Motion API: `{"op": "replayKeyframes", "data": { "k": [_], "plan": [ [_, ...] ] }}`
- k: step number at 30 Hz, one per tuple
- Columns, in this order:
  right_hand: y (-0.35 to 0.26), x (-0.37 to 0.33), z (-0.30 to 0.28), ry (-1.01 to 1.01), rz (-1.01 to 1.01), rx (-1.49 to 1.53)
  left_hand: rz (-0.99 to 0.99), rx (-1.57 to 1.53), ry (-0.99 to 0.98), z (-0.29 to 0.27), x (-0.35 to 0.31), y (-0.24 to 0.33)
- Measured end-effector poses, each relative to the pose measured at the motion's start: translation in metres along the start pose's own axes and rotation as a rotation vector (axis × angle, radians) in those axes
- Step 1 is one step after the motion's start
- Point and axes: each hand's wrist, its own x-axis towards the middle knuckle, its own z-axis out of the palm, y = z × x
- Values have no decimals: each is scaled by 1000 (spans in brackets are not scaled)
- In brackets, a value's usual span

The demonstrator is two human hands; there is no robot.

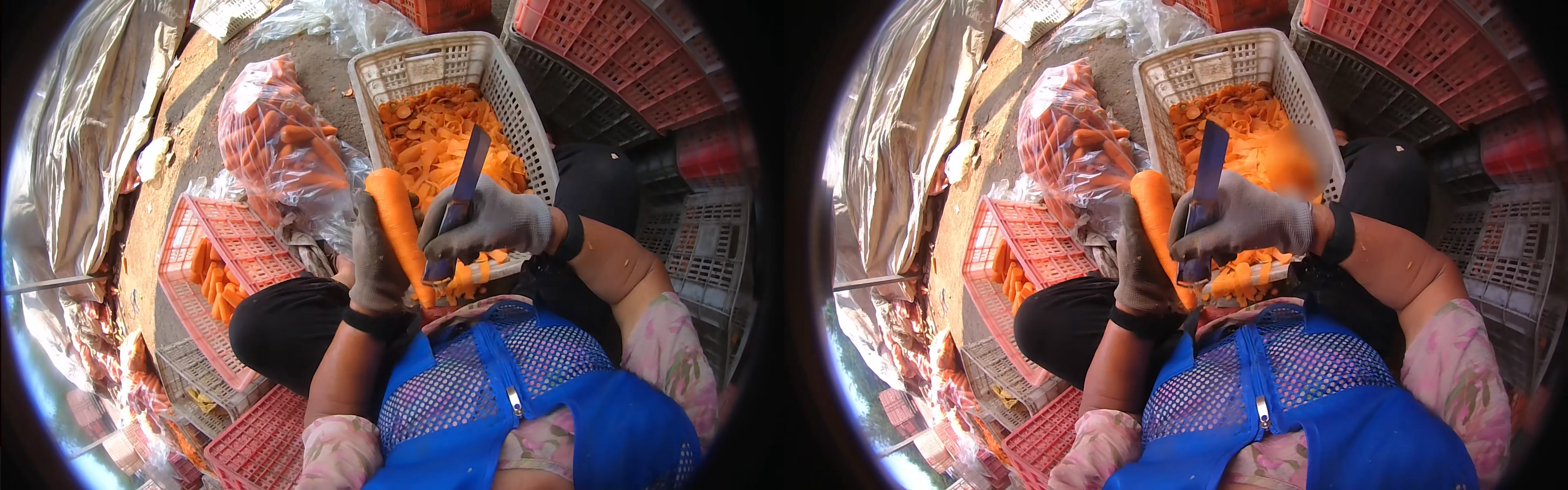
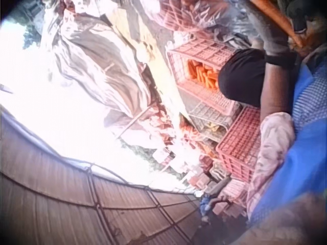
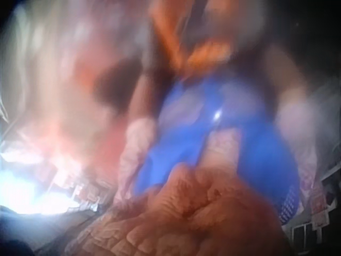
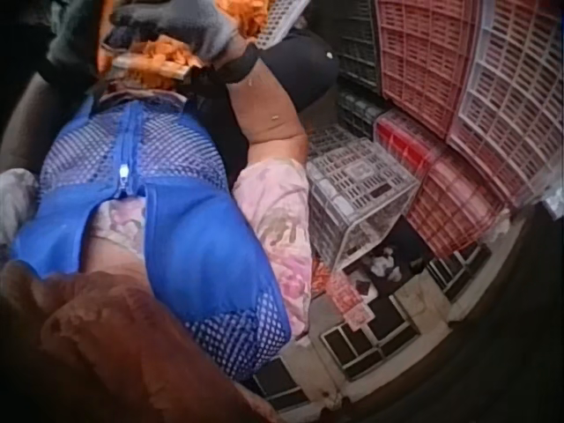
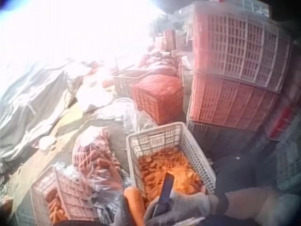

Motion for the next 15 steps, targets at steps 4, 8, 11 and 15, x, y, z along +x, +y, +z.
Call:
{"op": "replayKeyframes", "data": {
  "k": [4,8,11,15],
  "plan": [
    [43,14,12,-181,-469,-284,-75,-77,-43,11,-10,-2],
    [-8,41,-61,231,-198,-300,43,328,-112,12,-20,-10],
    [9,61,-130,785,-369,-651,330,596,-135,12,-15,-19],
    [-9,34,-99,724,-381,-409,14,139,-52,4,-16,-5]
  ]
}}
